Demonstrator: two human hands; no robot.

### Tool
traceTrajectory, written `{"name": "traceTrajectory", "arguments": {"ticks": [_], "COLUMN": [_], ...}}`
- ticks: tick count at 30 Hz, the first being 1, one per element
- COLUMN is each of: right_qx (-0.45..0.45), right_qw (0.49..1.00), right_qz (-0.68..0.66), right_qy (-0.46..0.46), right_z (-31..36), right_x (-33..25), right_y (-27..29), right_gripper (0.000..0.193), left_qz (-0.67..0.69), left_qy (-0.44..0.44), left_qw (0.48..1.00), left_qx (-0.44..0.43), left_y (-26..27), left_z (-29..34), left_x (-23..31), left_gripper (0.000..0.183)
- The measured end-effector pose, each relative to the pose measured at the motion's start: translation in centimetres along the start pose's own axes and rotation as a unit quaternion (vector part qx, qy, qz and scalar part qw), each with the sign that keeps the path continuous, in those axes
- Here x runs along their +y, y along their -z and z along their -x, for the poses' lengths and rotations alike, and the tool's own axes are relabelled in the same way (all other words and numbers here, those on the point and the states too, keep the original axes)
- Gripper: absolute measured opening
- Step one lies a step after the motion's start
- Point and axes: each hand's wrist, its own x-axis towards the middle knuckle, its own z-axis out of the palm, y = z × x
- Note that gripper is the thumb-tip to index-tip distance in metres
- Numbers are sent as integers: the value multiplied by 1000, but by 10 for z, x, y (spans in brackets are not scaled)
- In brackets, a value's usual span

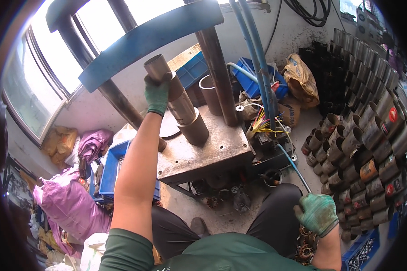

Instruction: The person places metal components into a pressing machine and operates a lever to press them together.

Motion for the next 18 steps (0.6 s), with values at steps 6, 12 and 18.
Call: {"name": "traceTrajectory", "arguments": {"ticks": [6,12,18], "right_qx": [41,43,53], "right_qw": [999,999,998], "right_qz": [-21,-30,-39], "right_qy": [-3,0,4], "right_z": [-1,-2,-4], "right_x": [1,2,-1], "right_y": [-7,-6,-3], "right_gripper": [32,31,32], "left_qz": [-17,-28,-20], "left_qy": [7,30,18], "left_qw": [1000,999,1000], "left_qx": [-3,-14,-14], "left_y": [2,0,9], "left_z": [0,0,2], "left_x": [0,3,9], "left_gripper": [80,80,84]}}
